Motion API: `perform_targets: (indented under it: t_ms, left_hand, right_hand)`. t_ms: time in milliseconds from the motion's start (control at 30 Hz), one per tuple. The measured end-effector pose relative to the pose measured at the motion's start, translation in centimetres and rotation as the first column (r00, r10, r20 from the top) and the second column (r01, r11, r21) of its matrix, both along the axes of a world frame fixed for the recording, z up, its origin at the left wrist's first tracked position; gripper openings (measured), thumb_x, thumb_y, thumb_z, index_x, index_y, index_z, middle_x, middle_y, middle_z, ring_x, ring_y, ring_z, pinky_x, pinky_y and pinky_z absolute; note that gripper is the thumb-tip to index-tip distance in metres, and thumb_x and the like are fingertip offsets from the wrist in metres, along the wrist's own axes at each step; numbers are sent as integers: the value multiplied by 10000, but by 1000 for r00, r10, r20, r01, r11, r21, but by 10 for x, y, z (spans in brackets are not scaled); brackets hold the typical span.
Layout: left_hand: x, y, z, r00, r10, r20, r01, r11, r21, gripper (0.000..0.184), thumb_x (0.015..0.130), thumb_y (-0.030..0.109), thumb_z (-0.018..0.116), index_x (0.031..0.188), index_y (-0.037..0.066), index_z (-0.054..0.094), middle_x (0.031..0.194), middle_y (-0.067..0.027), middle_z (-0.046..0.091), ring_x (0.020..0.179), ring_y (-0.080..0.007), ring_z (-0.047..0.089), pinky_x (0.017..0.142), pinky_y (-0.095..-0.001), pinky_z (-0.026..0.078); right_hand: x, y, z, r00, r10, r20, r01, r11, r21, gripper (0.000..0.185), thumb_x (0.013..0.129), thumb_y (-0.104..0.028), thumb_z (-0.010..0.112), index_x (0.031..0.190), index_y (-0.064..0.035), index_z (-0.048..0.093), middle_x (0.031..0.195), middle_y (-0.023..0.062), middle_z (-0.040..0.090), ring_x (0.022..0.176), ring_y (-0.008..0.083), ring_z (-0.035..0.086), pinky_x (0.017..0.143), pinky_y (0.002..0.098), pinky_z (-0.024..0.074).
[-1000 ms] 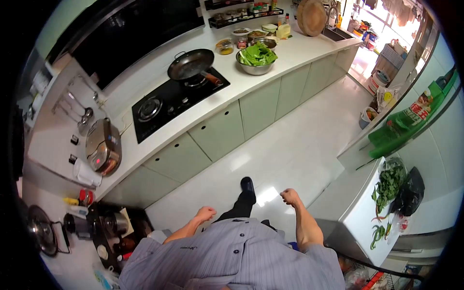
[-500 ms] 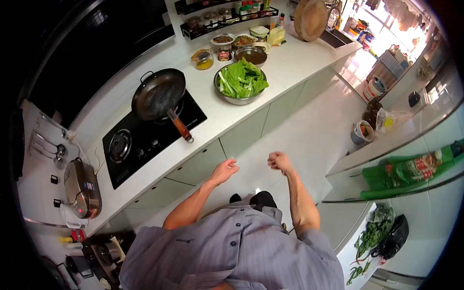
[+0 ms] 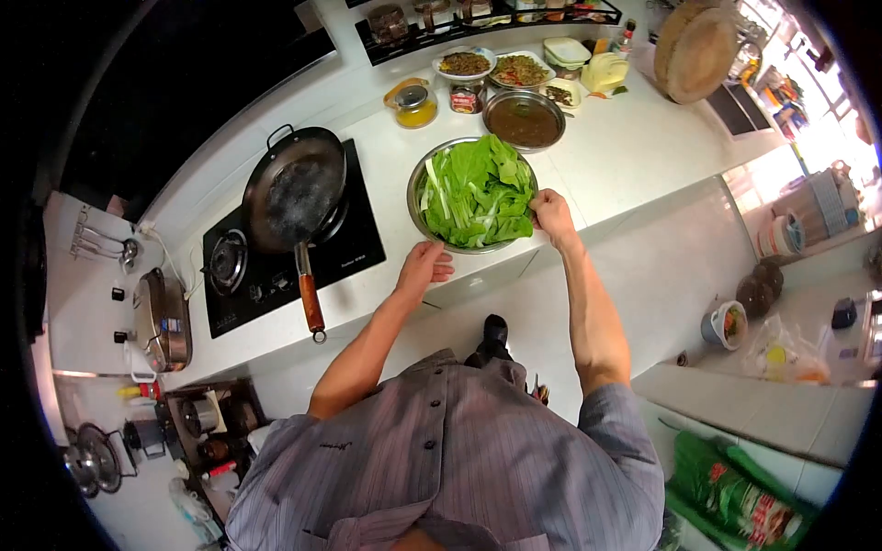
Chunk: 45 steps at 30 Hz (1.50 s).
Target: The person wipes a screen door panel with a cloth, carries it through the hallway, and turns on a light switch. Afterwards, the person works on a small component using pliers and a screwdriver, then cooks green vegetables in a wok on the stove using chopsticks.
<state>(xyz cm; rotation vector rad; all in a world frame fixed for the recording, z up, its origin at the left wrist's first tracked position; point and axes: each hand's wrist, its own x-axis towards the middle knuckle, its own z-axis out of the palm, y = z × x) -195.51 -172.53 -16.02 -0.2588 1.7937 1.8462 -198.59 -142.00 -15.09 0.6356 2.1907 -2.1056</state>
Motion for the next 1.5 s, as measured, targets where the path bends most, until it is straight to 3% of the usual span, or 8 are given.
perform_targets:
  t_ms: [200, 267, 300, 600, 733, 933, 1200, 1500]
  left_hand:
    - [-19, 20, -2, 987, 157, -30, -158, 987, -11, 274, 959, 248, 594, 1066, 4, 531, 959, -113, 636, 789, -194, 673, 647, -296, 550]
    - [-23, 21, -12, 971, 224, -86, -225, 974, -2, 223, 929, 185, 593, 1038, -5, 556, 913, -88, 626, 781, -177, 663, 648, -288, 547]
    - [-28, 20, -10, 970, 231, -75, -230, 973, 16, 225, 930, 184, 590, 1043, -7, 554, 911, -91, 632, 772, -179, 661, 655, -289, 549]
    - [-46, -14, 91, 945, 317, -76, -266, 885, 381, 267, 957, 191, 545, 1078, -47, 544, 962, -149, 645, 865, -258, 688, 729, -351, 577]
    - [-69, -46, 101, 871, 466, 156, -428, 562, 708, 174, 955, 81, 513, 1011, -81, 546, 1035, -201, 629, 939, -339, 672, 869, -438, 569]
    - [-91, -102, 126, 842, 516, 156, -434, 477, 764, 178, 880, -71, 437, 1030, -123, 520, 1118, -258, 611, 1058, -374, 648, 946, -450, 557]
    - [-110, -134, 110, 857, 400, 326, -479, 382, 790, 269, 832, -127, 442, 1094, -184, 464, 1102, -233, 592, 1027, -336, 649, 957, -417, 557]
    - [-118, -133, 108, 879, 295, 375, -463, 341, 818, 217, 851, -138, 507, 1068, -149, 514, 1093, -210, 615, 1004, -288, 658, 907, -366, 576]
  right_hand:
    - [-14, -2, -19, 999, 9, -43, -3, 991, 134, 123, 851, -68, 598, 931, 14, 553, 721, 103, 609, 601, 172, 575, 536, 337, 456]
    - [-21, -1, -30, 990, 52, -134, 34, 821, 569, 173, 829, -63, 587, 972, 32, 562, 744, 132, 617, 665, 221, 590, 607, 378, 478]
    - [-23, -6, -22, 979, 42, -199, 68, 856, 513, 187, 819, -64, 580, 976, 36, 563, 750, 144, 618, 686, 236, 591, 638, 388, 480]
    - [-73, -73, 164, 861, 167, -480, 168, 797, 580, 159, 809, -94, 547, 909, 27, 524, 719, 137, 517, 679, 239, 500, 655, 369, 433]
    - [-112, -153, 227, 723, 295, -625, 302, 679, 669, 269, 816, -155, 568, 1022, 19, 563, 870, 242, 638, 804, 413, 609, 762, 456, 474]
    - [-164, -266, 273, 794, 463, -395, 241, 357, 903, 419, 822, -188, 600, 1216, -45, 594, 1085, 252, 672, 1019, 426, 638, 889, 480, 495]
    - [-178, -370, 278, 751, 624, -213, 233, 52, 971, 550, 786, -119, 579, 1335, -116, 571, 895, 254, 693, 821, 409, 683, 757, 501, 548]
    - [-180, -420, 274, 732, 681, 10, 229, -261, 938, 348, 918, -140, 471, 1224, -32, 597, 847, 188, 712, 791, 367, 704, 679, 471, 564]
